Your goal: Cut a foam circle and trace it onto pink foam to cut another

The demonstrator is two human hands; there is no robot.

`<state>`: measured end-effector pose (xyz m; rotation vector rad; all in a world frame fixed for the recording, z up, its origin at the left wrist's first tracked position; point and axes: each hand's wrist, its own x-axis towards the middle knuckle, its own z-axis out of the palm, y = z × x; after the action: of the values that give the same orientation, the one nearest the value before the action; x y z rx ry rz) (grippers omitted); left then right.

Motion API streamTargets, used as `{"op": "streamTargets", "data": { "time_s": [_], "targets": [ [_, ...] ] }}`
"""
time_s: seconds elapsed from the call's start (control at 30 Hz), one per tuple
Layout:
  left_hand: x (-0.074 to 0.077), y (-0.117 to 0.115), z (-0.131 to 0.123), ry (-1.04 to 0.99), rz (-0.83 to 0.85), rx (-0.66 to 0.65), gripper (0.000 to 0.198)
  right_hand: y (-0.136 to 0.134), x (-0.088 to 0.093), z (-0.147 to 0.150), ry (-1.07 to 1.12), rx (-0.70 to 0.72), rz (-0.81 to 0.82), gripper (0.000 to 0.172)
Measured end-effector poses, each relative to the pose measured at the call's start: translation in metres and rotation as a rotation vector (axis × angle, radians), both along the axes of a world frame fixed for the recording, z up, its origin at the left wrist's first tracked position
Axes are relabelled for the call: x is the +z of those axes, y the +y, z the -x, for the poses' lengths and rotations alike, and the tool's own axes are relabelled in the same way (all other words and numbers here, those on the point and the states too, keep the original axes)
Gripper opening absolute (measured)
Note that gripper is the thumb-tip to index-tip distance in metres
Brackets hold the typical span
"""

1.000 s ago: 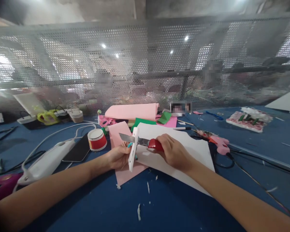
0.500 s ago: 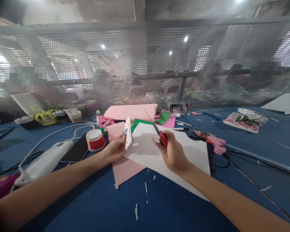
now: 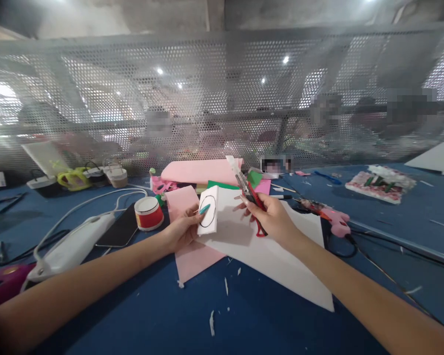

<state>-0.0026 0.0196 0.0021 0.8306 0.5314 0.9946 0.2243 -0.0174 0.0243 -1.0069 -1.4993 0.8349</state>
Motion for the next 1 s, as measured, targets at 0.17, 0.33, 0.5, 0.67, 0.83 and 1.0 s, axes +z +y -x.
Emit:
{"op": "streamTargets", "data": {
  "time_s": [0.17,0.33,0.5,0.67,0.83,1.0],
  "targets": [
    [0.0013,-0.0015,-0.0016,0.009,0.014,0.014,0.029,0.0006,0.0002,-0.0011,0.098,0.06,0.129,0.043],
    [0.003,-0.0033,-0.0016,0.018,0.007,0.011,0.027,0.0004,-0.0006,-0.0008,0.124,0.079,0.151,0.042],
    [0.0027,-0.0029,-0.0006,0.02,0.001,-0.01,0.03,-0.0007,0.0001,-0.0001,0.101,0.07,0.171,0.043],
    [0.0014,-0.0022,-0.0008,0.008,-0.009,-0.021,0.031,-0.0012,0.0003,0.0001,0.11,0.061,0.187,0.046],
    [-0.0008,-0.0018,-0.0003,0.013,-0.01,-0.029,0.034,-0.0021,-0.0021,-0.0015,0.083,0.016,0.205,0.049],
    [-0.0005,-0.0027,-0.0012,0.006,-0.015,-0.03,0.034,-0.0053,-0.0042,-0.0055,-0.209,-0.137,-0.116,0.038]
  ]
}}
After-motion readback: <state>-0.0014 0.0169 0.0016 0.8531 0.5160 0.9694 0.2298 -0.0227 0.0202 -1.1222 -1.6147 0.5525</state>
